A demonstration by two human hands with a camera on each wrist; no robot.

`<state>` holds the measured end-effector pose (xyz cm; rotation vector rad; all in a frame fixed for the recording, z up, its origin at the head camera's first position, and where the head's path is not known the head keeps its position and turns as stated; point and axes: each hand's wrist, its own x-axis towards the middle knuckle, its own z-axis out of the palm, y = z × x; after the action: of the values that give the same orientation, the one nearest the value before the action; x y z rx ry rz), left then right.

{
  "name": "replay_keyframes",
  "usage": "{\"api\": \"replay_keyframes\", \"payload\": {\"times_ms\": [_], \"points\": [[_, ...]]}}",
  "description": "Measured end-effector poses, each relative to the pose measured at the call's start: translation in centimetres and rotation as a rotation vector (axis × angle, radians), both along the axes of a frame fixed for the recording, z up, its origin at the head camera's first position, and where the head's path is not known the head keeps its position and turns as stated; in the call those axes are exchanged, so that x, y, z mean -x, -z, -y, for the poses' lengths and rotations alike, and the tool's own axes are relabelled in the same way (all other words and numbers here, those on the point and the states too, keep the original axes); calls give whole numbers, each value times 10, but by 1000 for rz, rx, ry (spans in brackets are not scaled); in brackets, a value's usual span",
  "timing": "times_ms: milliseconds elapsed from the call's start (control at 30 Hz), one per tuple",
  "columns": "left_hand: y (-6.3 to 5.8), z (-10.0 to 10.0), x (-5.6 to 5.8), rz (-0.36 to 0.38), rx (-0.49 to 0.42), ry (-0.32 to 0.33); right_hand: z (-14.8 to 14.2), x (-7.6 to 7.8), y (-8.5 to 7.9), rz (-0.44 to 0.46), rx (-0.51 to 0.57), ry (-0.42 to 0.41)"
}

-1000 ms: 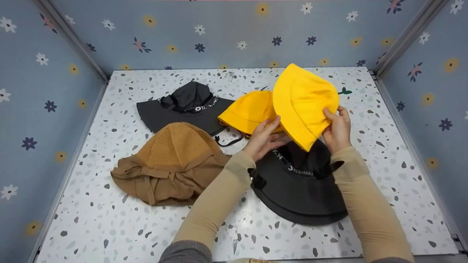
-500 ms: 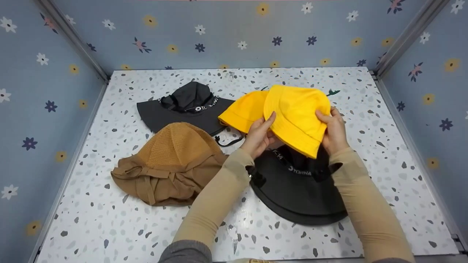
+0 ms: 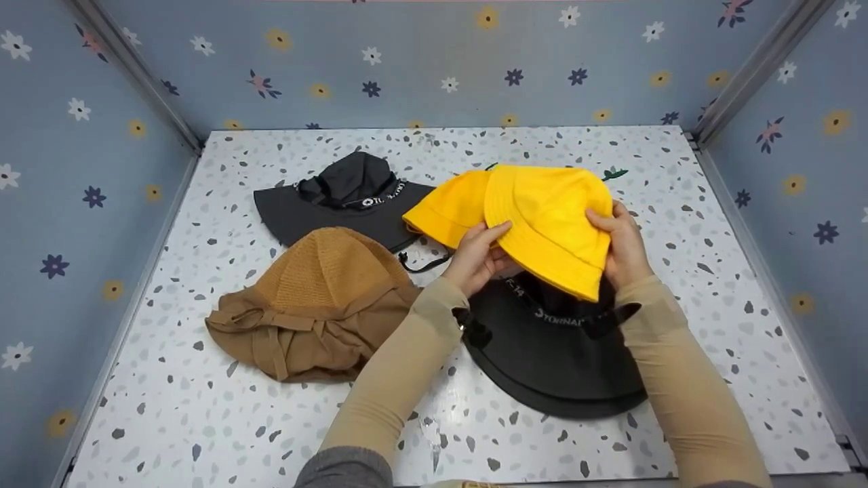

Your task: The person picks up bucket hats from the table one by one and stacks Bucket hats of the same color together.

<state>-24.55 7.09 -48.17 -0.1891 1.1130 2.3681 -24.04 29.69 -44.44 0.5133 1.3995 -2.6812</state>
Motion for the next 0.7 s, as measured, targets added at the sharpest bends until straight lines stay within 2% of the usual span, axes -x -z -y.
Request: {"api": "replay_keyframes", "payload": {"times_ms": [200,433,567,700], "points": [[-2,-2,0,-14,34,10,-3,-1,0,-28,-14,-36],[-6,-3,-1,-72,56,0,-10,-2,3,-77,-95,-85],[-7,-8,-3,-100,59,-15,-16,-4,10,-56,-78,-108],[-10,-12,-5,-115,55,-31,-21,-8,17,-27,-4,-118]]}}
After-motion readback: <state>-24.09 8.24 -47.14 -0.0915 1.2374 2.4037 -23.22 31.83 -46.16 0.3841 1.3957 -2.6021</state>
